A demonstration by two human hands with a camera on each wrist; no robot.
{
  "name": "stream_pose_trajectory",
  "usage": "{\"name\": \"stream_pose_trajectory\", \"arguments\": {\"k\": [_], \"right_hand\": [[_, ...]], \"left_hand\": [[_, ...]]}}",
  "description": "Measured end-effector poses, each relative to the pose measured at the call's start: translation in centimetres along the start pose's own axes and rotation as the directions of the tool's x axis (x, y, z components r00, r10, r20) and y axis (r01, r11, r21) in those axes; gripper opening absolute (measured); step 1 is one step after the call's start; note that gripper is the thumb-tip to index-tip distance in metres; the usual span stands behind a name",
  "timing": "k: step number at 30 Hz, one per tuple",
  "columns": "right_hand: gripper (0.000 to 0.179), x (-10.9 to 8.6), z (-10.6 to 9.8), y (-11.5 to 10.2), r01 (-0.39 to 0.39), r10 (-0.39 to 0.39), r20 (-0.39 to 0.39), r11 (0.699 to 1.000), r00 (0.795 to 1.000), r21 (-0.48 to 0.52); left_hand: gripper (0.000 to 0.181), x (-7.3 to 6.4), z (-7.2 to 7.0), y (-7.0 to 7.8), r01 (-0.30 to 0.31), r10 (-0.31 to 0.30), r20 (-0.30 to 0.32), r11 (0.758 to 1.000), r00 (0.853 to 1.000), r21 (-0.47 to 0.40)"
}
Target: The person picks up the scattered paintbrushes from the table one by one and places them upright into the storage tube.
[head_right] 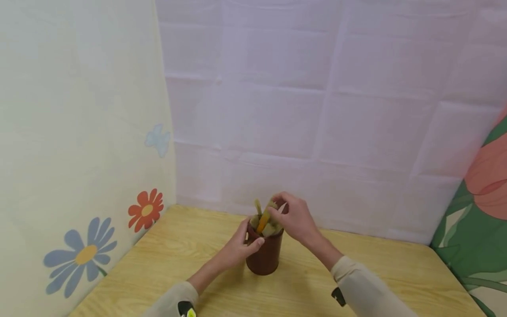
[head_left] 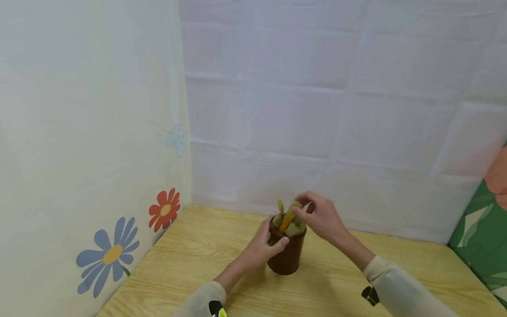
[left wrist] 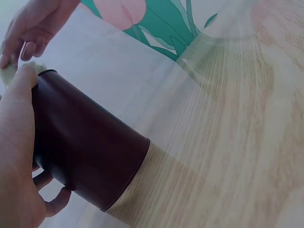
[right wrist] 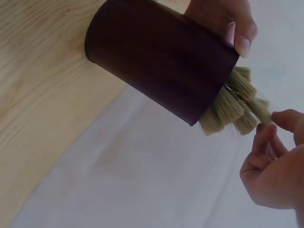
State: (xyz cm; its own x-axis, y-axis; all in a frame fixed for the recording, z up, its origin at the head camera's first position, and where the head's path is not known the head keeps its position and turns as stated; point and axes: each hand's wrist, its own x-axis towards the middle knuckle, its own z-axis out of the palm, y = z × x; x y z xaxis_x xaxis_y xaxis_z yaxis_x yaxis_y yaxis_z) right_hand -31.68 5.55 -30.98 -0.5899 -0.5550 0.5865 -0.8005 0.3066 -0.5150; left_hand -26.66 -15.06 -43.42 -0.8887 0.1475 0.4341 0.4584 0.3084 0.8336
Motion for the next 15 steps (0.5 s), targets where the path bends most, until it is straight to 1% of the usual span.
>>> {"name": "stream_pose_trajectory", "arguments": {"k": [4, 8, 11, 15], "right_hand": [[0.010, 0.1, 0.3, 0.0, 0.050, -0.050, -0.002, 0.998, 0.999, -0.025], [0.007, 0.2, 0.5, 0.0, 0.081, -0.081, -0.010, 0.996, 0.997, -0.047], [0.005, 0.4, 0.6, -0.3, 0.067, -0.068, -0.025, 0.997, 0.997, -0.049], [0.013, 1.3, 0.9, -1.1, 0.019, -0.020, -0.021, 0.998, 1.000, -0.060]], "left_hand": [[0.074, -0.1, 0.0, 0.0, 0.022, -0.022, -0.006, 1.000, 1.000, 0.013], [0.075, -0.2, 0.1, -0.1, 0.039, -0.039, -0.002, 0.999, 0.999, 0.013], [0.076, -0.3, 0.1, -0.2, 0.044, -0.044, 0.000, 0.999, 0.999, 0.016], [0.081, -0.5, -0.1, -0.1, 0.066, -0.066, 0.000, 0.997, 0.998, 0.030]]}}
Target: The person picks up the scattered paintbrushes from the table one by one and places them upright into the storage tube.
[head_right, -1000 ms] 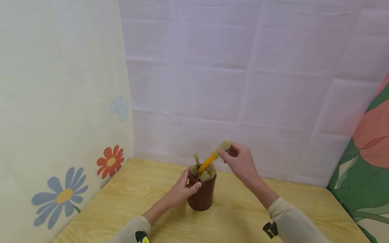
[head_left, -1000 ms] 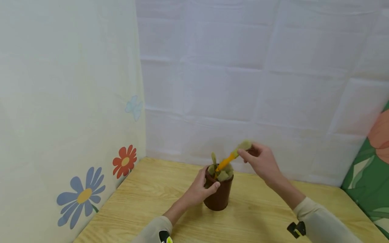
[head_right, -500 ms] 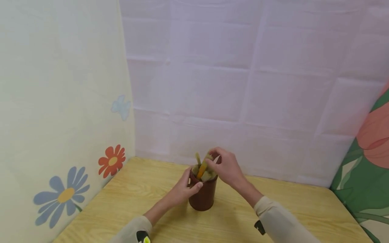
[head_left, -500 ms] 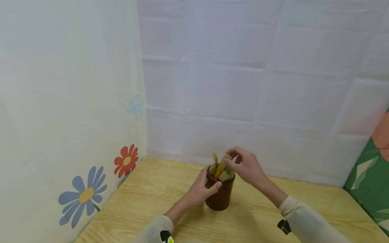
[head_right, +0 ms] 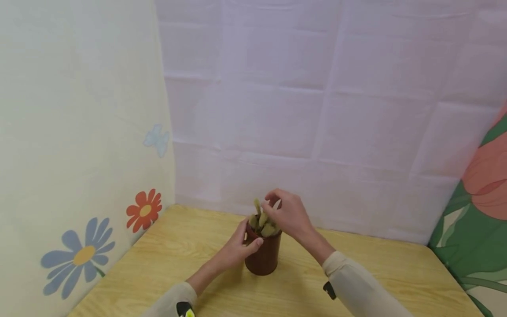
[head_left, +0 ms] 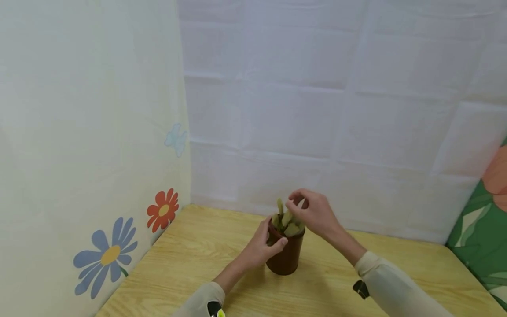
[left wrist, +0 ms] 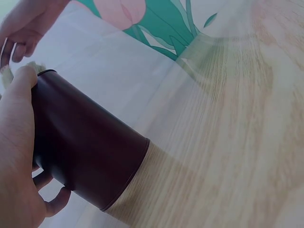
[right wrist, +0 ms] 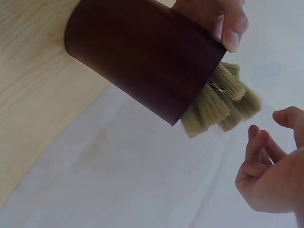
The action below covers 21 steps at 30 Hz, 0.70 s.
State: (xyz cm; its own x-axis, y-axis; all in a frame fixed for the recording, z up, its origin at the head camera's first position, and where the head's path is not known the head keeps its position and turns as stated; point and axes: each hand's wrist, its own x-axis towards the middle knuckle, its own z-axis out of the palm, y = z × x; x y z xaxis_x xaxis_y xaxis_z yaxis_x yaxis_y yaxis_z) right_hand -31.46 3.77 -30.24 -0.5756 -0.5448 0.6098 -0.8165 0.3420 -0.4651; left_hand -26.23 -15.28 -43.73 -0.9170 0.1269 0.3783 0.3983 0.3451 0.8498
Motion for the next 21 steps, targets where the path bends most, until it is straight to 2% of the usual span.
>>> {"name": "stream_pose_trajectory", "arguments": {"k": [6, 13, 15, 17, 21], "right_hand": [[0.024, 2.0, 1.0, -1.0, -0.090, 0.094, 0.084, 0.995, 0.992, -0.051], [0.007, 2.8, 1.0, -0.2, -0.165, 0.166, 0.149, 0.986, 0.975, -0.020], [0.007, 2.9, 0.8, 0.1, -0.179, 0.179, 0.161, 0.984, 0.971, -0.014], [0.009, 3.0, 0.6, 0.3, -0.187, 0.187, 0.168, 0.982, 0.968, -0.021], [0.010, 3.4, 0.5, 0.4, -0.196, 0.200, 0.176, 0.980, 0.964, -0.040]], "left_hand": [[0.085, -0.1, -0.4, 0.0, 0.014, -0.014, -0.006, 1.000, 1.000, 0.012], [0.078, -0.1, 0.0, 0.0, -0.005, 0.005, -0.004, 1.000, 1.000, -0.001], [0.077, -0.1, 0.1, 0.1, -0.012, 0.012, -0.007, 1.000, 1.000, -0.007], [0.077, -0.3, 0.0, 0.9, -0.011, 0.011, -0.005, 1.000, 1.000, -0.019], [0.076, -0.2, -0.3, 1.2, -0.023, 0.023, -0.001, 1.000, 1.000, -0.018]]}}
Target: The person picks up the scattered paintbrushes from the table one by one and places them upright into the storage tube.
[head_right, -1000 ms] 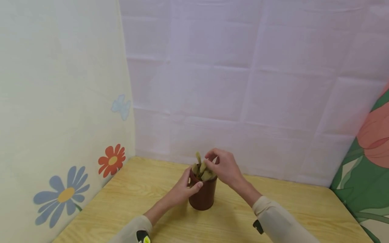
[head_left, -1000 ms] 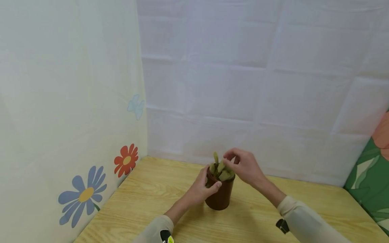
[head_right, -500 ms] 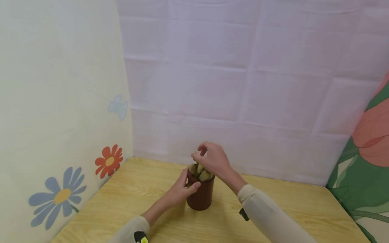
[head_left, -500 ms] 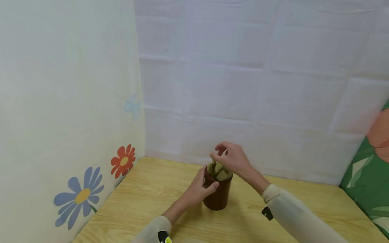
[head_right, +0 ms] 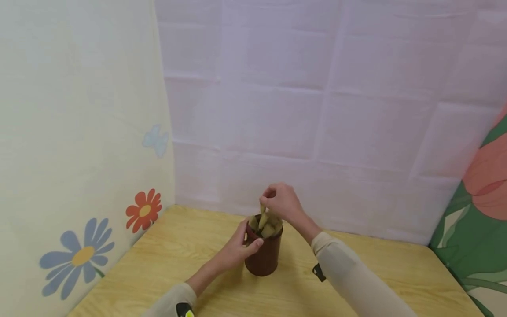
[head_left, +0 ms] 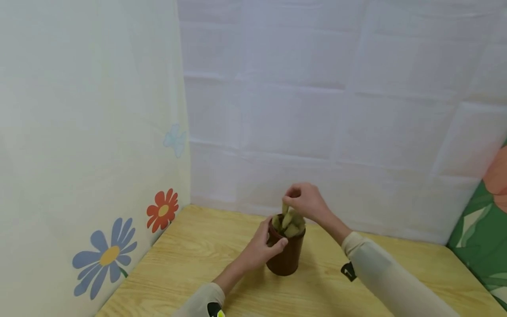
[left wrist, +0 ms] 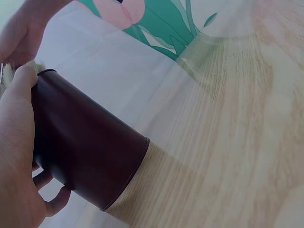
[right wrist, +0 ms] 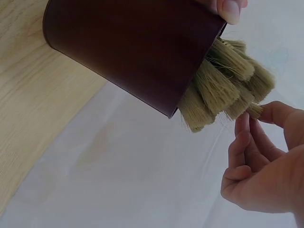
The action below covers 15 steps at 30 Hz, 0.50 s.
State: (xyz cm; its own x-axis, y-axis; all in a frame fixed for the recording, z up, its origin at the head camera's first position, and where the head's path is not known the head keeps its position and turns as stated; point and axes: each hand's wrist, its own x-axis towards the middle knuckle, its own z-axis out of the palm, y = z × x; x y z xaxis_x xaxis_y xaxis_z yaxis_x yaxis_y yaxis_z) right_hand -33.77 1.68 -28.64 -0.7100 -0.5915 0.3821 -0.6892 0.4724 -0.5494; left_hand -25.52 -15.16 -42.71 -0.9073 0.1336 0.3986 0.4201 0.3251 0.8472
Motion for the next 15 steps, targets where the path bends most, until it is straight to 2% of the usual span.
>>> {"name": "stream_pose_trajectory", "arguments": {"k": [5, 10, 12, 15], "right_hand": [[0.010, 0.2, 0.2, -0.4, -0.021, 0.021, 0.002, 1.000, 1.000, 0.014], [0.009, 0.0, -0.1, -1.1, -0.029, 0.032, -0.067, 0.998, 0.997, 0.046], [0.008, 0.0, -0.3, -1.3, -0.049, 0.055, -0.092, 0.997, 0.994, 0.061], [0.008, -0.1, -0.4, -1.2, -0.117, 0.123, -0.086, 0.990, 0.989, 0.072]], "left_hand": [[0.074, -0.1, 0.1, -0.7, -0.008, 0.008, -0.016, 1.000, 1.000, 0.018], [0.074, 0.1, 0.3, -0.9, -0.006, 0.006, -0.001, 1.000, 1.000, 0.004], [0.073, 0.4, 0.4, -0.9, -0.021, 0.021, 0.003, 1.000, 1.000, -0.003], [0.072, 0.8, 0.7, -0.9, -0.044, 0.044, -0.001, 0.999, 0.999, -0.003]]}}
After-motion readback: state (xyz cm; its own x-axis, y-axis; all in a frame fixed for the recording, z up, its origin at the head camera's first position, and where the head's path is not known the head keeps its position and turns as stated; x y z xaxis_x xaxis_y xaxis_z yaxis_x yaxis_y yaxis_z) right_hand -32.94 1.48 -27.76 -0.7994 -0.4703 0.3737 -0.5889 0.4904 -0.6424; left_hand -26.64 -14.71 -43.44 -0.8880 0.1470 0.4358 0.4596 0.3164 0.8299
